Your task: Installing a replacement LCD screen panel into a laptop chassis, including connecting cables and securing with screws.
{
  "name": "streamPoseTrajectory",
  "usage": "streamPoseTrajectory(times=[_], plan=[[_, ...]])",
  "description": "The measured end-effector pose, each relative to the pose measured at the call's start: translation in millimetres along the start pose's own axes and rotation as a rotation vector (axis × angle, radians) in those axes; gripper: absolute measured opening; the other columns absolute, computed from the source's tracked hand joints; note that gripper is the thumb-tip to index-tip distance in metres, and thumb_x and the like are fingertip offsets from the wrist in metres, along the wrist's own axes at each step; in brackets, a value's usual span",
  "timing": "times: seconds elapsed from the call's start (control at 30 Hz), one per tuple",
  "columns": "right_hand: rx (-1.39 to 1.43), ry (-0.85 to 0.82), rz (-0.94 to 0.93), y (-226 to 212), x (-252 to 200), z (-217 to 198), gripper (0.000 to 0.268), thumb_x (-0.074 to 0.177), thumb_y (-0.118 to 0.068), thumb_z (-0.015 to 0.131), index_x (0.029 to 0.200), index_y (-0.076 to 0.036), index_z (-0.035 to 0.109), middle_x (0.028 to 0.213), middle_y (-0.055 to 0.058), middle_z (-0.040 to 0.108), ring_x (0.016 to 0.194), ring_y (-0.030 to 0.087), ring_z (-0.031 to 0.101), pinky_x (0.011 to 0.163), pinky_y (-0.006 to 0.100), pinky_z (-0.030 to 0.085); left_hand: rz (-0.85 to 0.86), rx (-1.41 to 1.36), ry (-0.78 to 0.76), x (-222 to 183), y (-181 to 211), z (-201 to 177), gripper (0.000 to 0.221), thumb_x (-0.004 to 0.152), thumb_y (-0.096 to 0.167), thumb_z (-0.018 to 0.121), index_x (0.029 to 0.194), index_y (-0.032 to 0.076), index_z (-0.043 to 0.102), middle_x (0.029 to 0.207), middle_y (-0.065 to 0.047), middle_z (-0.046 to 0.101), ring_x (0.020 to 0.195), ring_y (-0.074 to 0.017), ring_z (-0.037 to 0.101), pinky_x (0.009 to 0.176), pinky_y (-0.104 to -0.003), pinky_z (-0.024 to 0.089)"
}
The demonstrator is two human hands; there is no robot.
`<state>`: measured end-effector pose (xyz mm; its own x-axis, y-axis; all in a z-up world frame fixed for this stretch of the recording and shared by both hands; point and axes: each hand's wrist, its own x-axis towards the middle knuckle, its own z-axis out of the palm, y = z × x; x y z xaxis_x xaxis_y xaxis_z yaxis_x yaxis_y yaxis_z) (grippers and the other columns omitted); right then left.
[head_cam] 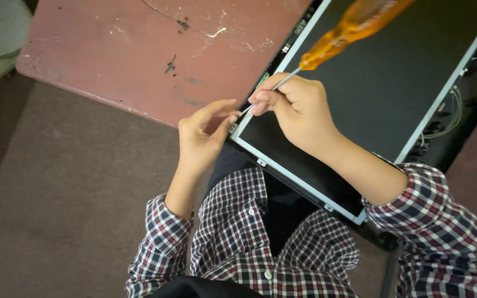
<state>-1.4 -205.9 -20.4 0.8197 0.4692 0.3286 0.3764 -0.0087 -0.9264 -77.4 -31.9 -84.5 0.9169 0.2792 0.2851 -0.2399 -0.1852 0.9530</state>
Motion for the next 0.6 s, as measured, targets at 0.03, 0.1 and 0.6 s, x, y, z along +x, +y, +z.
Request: streamPoseTrajectory(times=[0.03, 0.1, 0.6], plan=[[-0.009, -0.011, -0.015, 2, 2, 2, 0.015, 0.104, 0.001, 0.062, 0.092, 0.005, 0.070, 0.073, 0.014, 0.071, 0.074, 0.021, 0.077, 0.071, 0.034, 0.065, 0.003, 0.046, -0.016, 0, 2, -2, 0.030, 0.086, -0.006, 0.079, 0.114, 0.006, 0.077, 0.087, -0.011, 0.079, 0.086, -0.0251, 0.078, 0.077, -0.036, 0.062], [-0.019, -0.021, -0.028, 6, 4, 6, 0.014, 0.103, 0.002, 0.063, 0.090, 0.005, 0.070, 0.071, 0.015, 0.070, 0.071, 0.022, 0.076, 0.068, 0.035, 0.065, 0.006, 0.091, -0.033, 0, 0, -5, 0.032, 0.086, -0.006, 0.080, 0.115, 0.007, 0.077, 0.087, -0.010, 0.079, 0.086, -0.0268, 0.078, 0.077, -0.037, 0.062], [-0.074, -0.121, 0.018, 8, 11, 14, 0.018, 0.103, -0.004, 0.064, 0.088, 0.004, 0.070, 0.067, 0.014, 0.069, 0.066, 0.021, 0.075, 0.066, 0.032, 0.065, -0.040, 0.058, -0.139, -1, -12, -17, 0.033, 0.084, 0.000, 0.083, 0.115, 0.009, 0.078, 0.087, -0.006, 0.080, 0.089, -0.0238, 0.075, 0.086, -0.034, 0.058]])
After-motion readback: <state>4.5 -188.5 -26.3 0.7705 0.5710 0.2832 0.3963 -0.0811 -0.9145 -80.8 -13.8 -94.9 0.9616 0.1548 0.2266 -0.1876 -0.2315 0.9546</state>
